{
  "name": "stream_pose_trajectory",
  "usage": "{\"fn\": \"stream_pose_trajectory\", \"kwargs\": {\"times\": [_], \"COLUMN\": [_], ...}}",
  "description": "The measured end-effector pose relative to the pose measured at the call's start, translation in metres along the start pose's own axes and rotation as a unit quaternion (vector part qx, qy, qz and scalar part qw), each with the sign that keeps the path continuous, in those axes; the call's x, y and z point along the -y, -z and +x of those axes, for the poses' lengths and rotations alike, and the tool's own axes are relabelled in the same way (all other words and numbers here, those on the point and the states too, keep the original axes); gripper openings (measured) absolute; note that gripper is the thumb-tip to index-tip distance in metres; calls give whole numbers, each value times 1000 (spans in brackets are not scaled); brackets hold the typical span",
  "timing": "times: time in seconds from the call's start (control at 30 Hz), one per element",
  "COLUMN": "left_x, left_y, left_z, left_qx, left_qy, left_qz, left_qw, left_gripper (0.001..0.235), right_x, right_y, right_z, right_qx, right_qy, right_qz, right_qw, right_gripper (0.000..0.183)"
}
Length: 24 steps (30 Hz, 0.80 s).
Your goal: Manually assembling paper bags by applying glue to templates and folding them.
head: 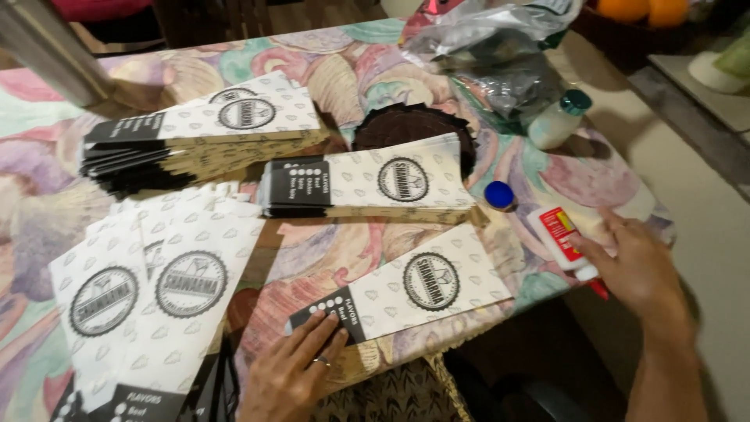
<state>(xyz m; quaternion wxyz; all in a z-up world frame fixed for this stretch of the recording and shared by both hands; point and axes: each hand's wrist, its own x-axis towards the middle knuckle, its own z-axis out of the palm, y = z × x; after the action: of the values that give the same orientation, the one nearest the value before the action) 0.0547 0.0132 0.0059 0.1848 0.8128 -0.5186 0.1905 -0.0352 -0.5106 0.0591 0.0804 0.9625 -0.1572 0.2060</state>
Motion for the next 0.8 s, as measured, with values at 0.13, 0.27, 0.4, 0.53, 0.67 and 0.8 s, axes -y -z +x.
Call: {"fn": "stream_pose_trajectory", "kwargs": {"times": [0.13,0.27,0.4,0.53,0.67,0.8], "left_x": [9,15,2,-2,-1,0], "left_y": [-2,-10,4,4,3,5], "left_z": [1,-9,8,9,10,18], "left_qx": [-9,59,8,23,36,9], "left_qy": [-4,11,3,18,24,21], "left_qz": [-10,-19,20,37,40,36], "left_qw": [1000,998,1000,999,998,999], "left_gripper": [34,52,56,40,47,40], "right_x": [15,35,18,19,-6,26], "right_y": [34,57,35,30,-6,11], "right_z": [13,9,-16,-35,-67,-84], "right_qx": [244,268,212,30,-32,-123], "right_qy": [-253,-327,-286,-273,-268,-235], "right_qz": [305,391,429,708,798,775], "right_qw": [885,817,830,651,540,573], "right_gripper": [61,35,33,22,30,29]}}
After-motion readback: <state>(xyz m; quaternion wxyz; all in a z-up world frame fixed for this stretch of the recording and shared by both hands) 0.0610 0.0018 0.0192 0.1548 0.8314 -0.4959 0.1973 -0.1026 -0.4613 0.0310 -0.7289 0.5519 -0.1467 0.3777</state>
